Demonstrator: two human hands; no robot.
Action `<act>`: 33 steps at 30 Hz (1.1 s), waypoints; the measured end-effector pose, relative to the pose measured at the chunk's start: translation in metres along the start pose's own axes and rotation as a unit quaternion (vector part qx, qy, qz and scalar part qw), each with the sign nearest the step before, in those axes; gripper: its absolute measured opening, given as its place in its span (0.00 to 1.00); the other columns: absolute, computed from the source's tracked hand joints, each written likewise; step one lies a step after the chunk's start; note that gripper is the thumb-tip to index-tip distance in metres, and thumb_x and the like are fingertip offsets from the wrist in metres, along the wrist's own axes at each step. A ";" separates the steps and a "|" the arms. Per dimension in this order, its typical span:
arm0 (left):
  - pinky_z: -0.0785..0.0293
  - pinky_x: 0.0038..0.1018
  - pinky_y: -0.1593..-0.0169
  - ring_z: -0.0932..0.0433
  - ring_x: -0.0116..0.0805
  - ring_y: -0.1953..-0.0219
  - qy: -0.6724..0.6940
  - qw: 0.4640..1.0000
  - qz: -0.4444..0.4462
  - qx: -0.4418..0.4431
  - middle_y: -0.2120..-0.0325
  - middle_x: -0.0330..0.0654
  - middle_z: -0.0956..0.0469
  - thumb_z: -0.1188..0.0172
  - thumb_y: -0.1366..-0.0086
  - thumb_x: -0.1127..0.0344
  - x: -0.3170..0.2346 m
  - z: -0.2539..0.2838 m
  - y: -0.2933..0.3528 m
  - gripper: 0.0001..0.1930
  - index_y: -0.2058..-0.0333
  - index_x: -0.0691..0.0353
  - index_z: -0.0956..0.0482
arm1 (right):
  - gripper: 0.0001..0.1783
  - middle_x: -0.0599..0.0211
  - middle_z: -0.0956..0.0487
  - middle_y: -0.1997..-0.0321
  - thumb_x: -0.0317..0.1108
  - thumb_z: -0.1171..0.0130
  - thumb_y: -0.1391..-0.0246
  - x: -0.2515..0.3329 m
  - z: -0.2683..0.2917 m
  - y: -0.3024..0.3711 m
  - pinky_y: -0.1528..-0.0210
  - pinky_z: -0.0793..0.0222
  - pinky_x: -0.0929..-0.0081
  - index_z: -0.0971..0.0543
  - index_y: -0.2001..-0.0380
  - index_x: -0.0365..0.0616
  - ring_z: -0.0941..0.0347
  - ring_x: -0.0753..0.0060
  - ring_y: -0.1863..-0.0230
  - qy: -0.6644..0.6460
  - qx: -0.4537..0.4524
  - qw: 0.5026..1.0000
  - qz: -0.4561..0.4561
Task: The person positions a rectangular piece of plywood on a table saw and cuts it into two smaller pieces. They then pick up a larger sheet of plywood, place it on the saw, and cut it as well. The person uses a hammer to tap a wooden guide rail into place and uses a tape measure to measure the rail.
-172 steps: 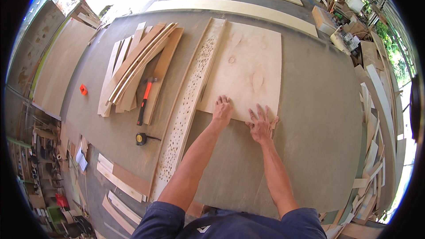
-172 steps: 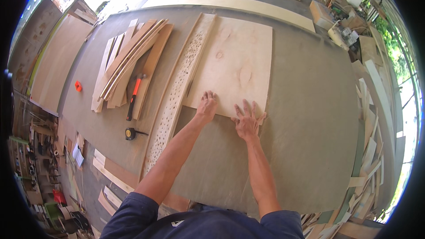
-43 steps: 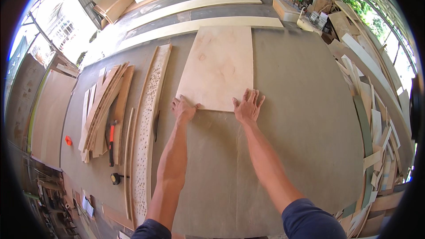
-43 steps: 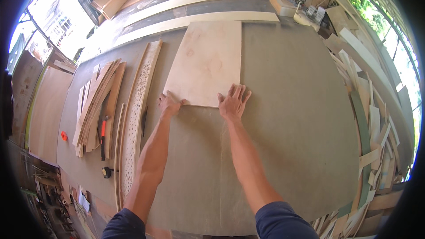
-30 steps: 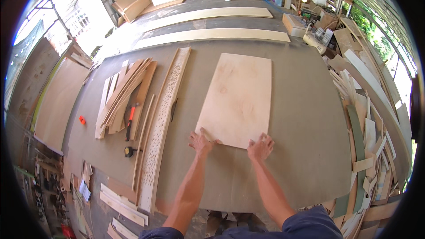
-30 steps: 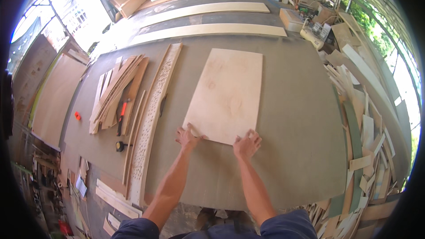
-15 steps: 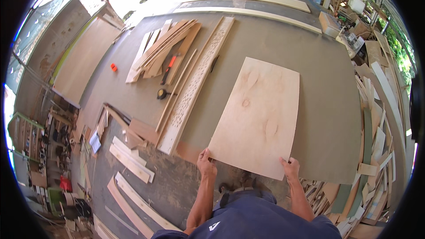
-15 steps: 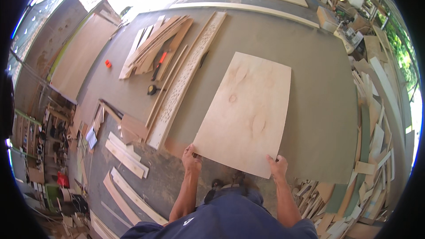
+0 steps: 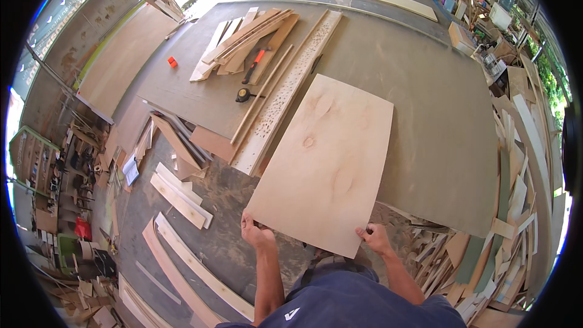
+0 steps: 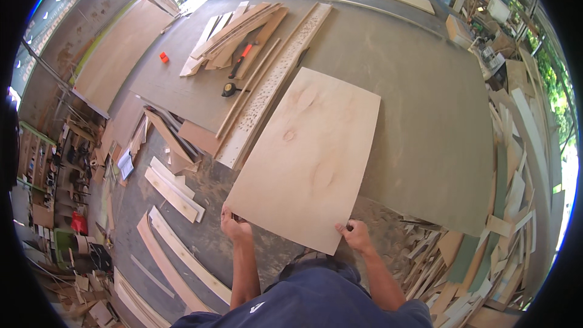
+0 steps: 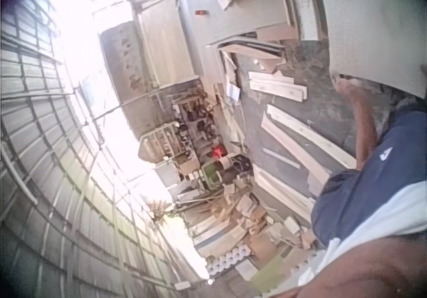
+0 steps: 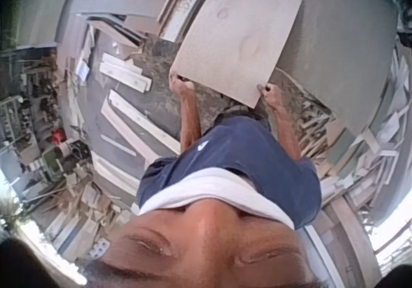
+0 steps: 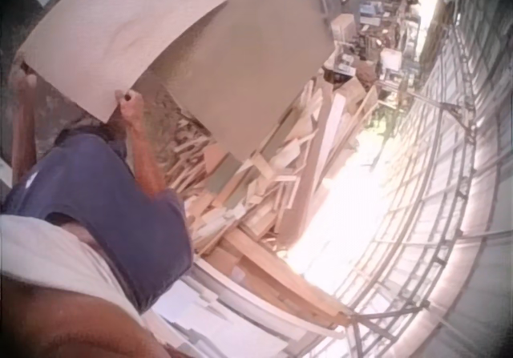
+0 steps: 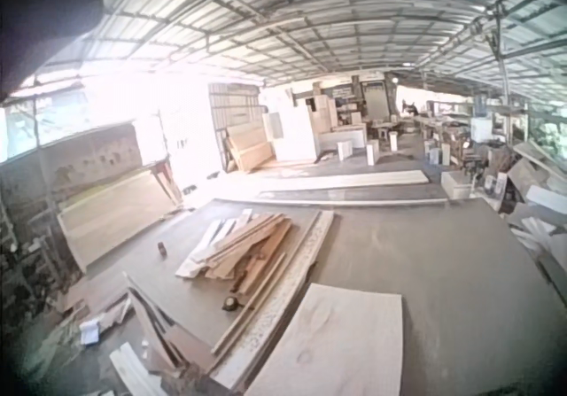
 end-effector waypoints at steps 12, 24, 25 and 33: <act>0.17 0.37 0.63 0.20 0.35 0.72 0.072 0.993 -0.054 -0.074 0.74 0.39 0.23 0.48 0.34 0.78 0.010 0.049 -0.079 0.11 0.77 0.60 0.27 | 0.25 0.61 0.25 0.78 0.49 0.28 0.47 0.009 -0.049 -0.016 0.70 0.32 0.63 0.18 0.75 0.33 0.28 0.65 0.75 0.159 -0.026 0.984 0.071; 0.13 0.41 0.59 0.16 0.46 0.62 -0.112 0.956 -0.037 -0.268 0.61 0.54 0.18 0.48 0.24 0.66 0.025 0.041 -0.080 0.15 0.57 0.77 0.21 | 0.45 0.53 0.34 0.47 0.56 0.37 0.42 0.052 -0.039 -0.141 0.39 0.44 0.49 0.34 0.35 0.29 0.37 0.50 0.42 0.301 -0.362 0.878 0.081; 0.13 0.41 0.59 0.16 0.47 0.62 -0.127 0.954 -0.028 -0.269 0.61 0.54 0.18 0.49 0.24 0.66 0.024 0.037 -0.081 0.15 0.56 0.77 0.22 | 0.46 0.54 0.34 0.47 0.57 0.36 0.43 0.055 -0.041 -0.144 0.40 0.44 0.49 0.35 0.35 0.29 0.37 0.51 0.43 0.291 -0.371 0.878 0.077; 0.17 0.36 0.63 0.19 0.39 0.67 -0.058 0.989 -0.084 -0.104 0.65 0.45 0.21 0.44 0.26 0.66 0.044 0.055 -0.118 0.11 0.59 0.70 0.27 | 0.48 0.57 0.36 0.46 0.59 0.36 0.43 0.070 -0.047 -0.168 0.41 0.48 0.47 0.36 0.34 0.31 0.38 0.55 0.41 0.296 -0.390 0.871 0.046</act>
Point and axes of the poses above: each hand's wrist, its own y-axis away from the middle knuckle, its own z-axis out of the back of the hand, x = y × z, the point moved 3 cm from there along -y, towards the middle knuckle
